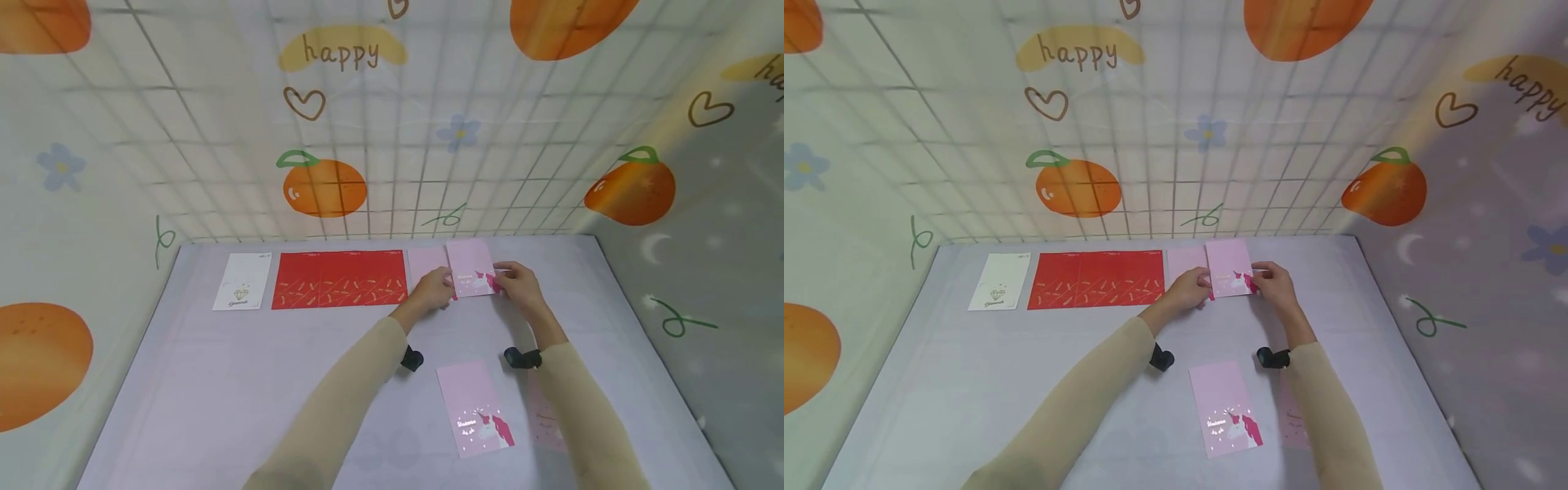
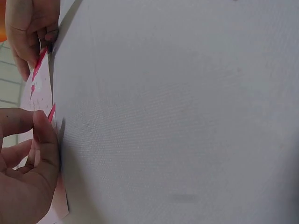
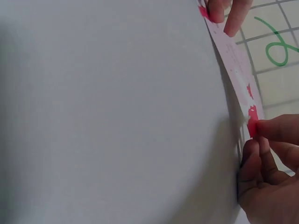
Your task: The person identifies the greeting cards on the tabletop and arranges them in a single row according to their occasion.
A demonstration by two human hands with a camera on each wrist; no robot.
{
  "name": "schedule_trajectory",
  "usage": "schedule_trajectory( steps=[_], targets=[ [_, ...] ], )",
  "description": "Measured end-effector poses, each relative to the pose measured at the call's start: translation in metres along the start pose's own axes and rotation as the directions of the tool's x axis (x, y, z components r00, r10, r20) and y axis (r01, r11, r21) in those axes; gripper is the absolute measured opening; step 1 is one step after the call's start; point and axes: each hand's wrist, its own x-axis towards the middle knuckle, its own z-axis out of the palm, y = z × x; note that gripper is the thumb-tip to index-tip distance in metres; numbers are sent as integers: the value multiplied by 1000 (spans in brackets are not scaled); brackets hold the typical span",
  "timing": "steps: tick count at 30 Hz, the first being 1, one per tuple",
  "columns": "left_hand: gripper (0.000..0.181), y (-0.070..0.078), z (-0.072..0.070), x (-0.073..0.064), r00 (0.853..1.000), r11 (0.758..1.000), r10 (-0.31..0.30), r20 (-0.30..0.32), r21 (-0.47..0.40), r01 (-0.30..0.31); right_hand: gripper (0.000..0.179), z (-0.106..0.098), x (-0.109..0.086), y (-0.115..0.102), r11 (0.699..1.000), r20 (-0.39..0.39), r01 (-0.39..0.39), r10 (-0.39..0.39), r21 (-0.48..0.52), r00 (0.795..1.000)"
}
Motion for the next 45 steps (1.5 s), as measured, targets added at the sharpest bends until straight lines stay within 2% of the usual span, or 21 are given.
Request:
schedule_trajectory(
  steps=[11,22,32,45],
  targets=[
    [57,-5,-1,1,1000,996,26,14,89,-28,34,3,4,3,999,1,8,-8,-41,1000],
    [58,-7,-2,0,992,972,110,66,203,-122,34,3,7,4,998,-6,-9,8,-62,1000],
    [59,-8,1,1,992,961,113,55,248,-123,35,2,7,7,994,-4,2,-2,-113,1000],
    [61,-12,3,5,989,943,138,56,297,-149,33,-3,7,6,995,25,0,3,-103,1000]
  ],
)
